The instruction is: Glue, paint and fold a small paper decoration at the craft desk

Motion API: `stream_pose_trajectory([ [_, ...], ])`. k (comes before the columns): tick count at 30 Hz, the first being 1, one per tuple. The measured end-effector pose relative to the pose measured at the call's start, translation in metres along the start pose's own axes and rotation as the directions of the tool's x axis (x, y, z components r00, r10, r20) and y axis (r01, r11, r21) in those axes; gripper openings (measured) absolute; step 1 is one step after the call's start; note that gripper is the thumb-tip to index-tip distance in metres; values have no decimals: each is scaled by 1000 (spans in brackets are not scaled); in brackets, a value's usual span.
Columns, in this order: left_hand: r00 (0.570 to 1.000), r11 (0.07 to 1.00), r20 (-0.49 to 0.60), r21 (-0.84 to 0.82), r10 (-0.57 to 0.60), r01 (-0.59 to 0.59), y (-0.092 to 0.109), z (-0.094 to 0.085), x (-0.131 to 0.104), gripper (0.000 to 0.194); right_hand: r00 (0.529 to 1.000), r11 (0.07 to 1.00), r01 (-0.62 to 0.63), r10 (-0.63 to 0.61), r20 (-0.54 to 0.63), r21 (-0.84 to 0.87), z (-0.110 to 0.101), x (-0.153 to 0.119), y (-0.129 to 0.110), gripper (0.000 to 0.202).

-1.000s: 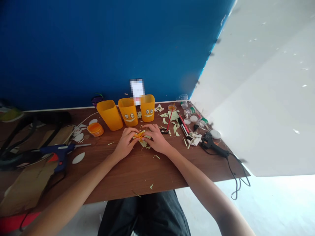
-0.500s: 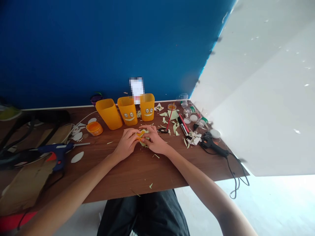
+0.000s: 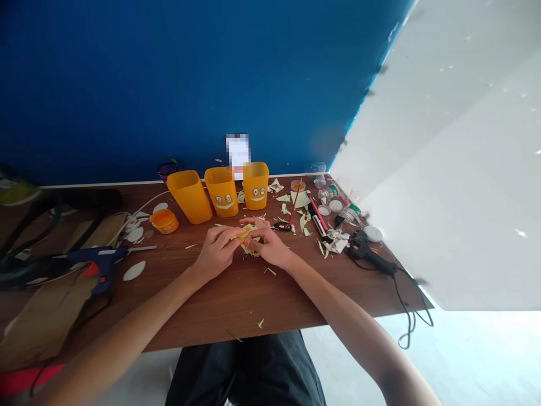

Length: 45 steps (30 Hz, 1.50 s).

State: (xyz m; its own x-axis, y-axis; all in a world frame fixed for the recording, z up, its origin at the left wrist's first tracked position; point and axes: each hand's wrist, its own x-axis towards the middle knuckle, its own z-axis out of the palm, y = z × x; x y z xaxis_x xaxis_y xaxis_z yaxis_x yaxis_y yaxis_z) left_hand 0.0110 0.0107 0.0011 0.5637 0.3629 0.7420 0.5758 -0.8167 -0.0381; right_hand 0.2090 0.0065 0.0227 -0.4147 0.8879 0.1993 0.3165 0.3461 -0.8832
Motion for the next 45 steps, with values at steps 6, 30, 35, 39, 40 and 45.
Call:
stream_pose_trajectory([
  [6, 989, 994, -126, 65, -75, 83, 3, -1, 3, 15, 1000, 995, 22, -19, -23, 97, -3, 0, -1, 36],
  [30, 994, 994, -102, 103, 33, -22, -2, -5, 2, 32, 996, 901, -74, 50, 67, 428, -7, 0, -3, 31],
  [35, 996, 990, -66, 130, 64, -55, -2, -5, 2, 26, 995, 913, -84, 58, 77, 399, -8, 0, -3, 27],
  [39, 992, 979, -71, 184, 100, -86, -2, -6, 3, 25, 994, 911, -93, 64, 87, 402, -9, 0, -4, 27],
  [40, 991, 976, -73, 196, 109, -93, -3, -6, 4, 25, 994, 910, -97, 68, 86, 403, -9, 0, -4, 26],
  [45, 990, 965, -51, 235, 134, -118, -3, -6, 3, 27, 991, 886, -130, 101, 89, 445, -10, 0, -5, 24],
])
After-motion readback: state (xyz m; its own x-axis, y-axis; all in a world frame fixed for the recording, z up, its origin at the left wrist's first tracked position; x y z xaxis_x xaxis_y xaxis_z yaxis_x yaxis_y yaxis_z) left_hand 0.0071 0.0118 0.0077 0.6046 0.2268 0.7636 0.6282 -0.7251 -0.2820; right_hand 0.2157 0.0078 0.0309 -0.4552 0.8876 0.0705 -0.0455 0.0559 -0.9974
